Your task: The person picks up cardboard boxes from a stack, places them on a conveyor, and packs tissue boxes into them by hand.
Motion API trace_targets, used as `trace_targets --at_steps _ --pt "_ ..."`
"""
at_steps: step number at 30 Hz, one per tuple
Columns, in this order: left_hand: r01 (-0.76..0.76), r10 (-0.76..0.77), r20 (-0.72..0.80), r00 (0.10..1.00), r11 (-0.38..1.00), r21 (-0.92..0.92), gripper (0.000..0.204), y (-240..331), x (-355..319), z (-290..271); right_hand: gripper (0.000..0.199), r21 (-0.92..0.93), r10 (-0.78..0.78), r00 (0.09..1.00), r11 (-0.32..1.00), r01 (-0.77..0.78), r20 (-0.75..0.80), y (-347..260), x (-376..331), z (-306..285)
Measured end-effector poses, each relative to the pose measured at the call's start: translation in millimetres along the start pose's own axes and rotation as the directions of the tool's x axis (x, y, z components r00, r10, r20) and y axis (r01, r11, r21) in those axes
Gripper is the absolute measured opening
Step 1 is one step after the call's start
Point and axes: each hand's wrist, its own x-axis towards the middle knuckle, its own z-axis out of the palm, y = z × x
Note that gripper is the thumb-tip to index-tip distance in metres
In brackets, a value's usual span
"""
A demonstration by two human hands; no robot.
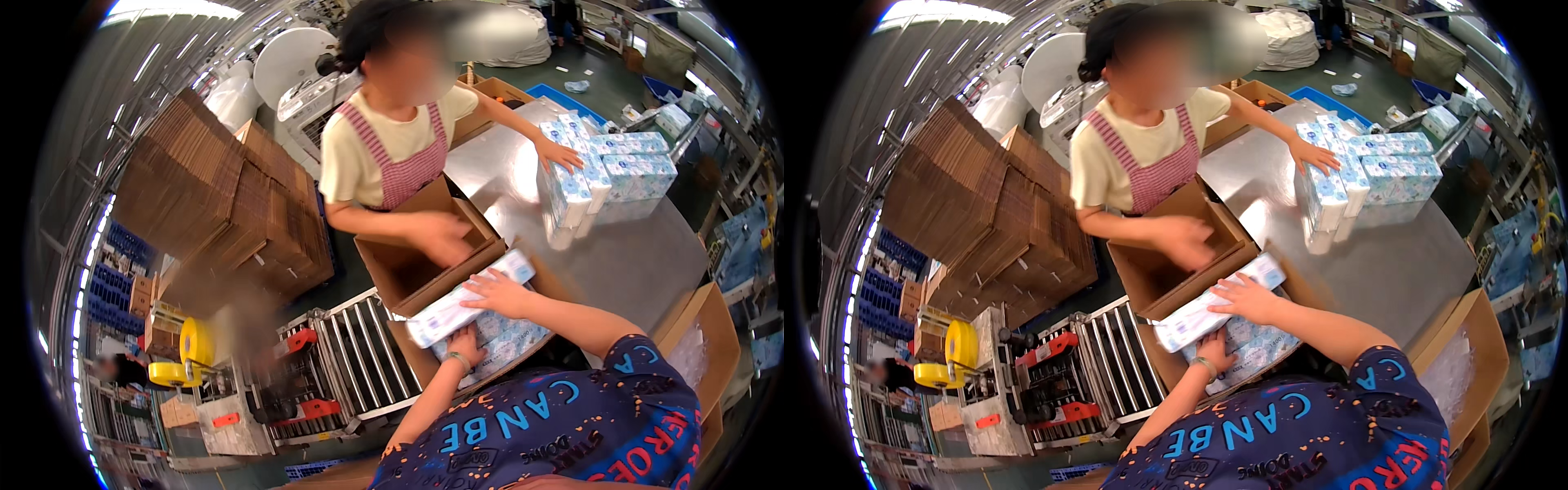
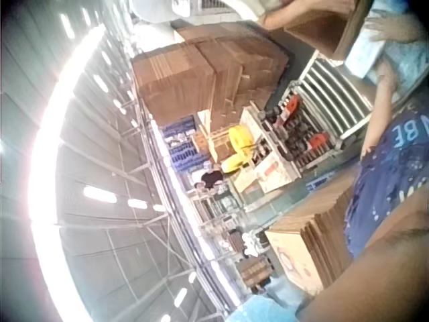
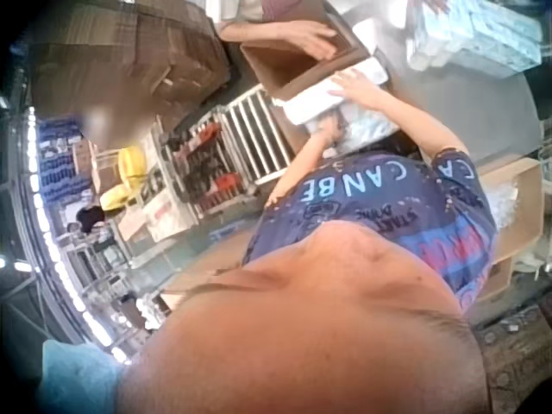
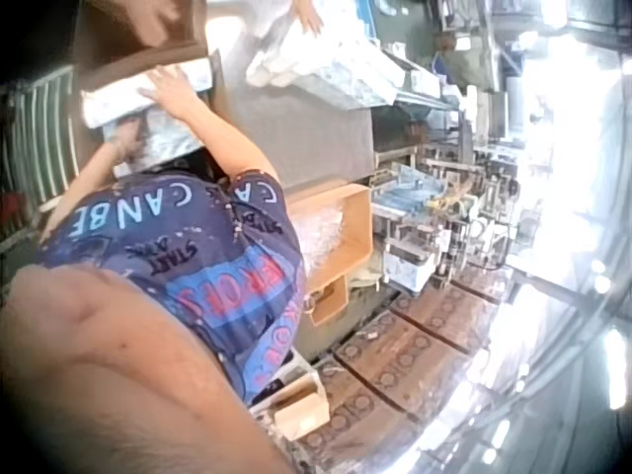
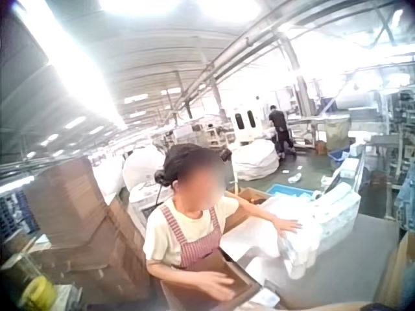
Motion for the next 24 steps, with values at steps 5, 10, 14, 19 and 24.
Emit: trace_targets --at_steps 5,10,14,19,24 --pt "-0.315 0.241 -0.416 0.877 0.942 -0.119 0.043 8 -35 -63 0.077 0.079 0.193 0.952 0.973 -0.217 0.238 -1 10 7" --pt "0.221 -0.198 -0.205 0.959 0.971 0.096 0.084 -38 -40 -24 0.091 0.115 0.322 0.883 0.918 -0.379 0.341 20 -29 48" --pt "0.3 -0.301 0.058 0.952 0.954 0.029 0.092 -45 2 -12 0.093 0.102 0.331 0.717 0.867 -0.488 0.614 44 -20 74" --pt "0.079 -0.145 -0.378 0.914 0.98 -0.185 0.062 -65 -32 -33 0.054 0.515 0.373 0.919 0.767 -0.383 0.127 62 -27 7" --pt "0.442 -0.596 -0.641 0.484 0.799 -0.408 0.061 -31 -126 -55 0.032 0.583 0.765 0.591 0.366 -0.726 0.256 63 -113 10"
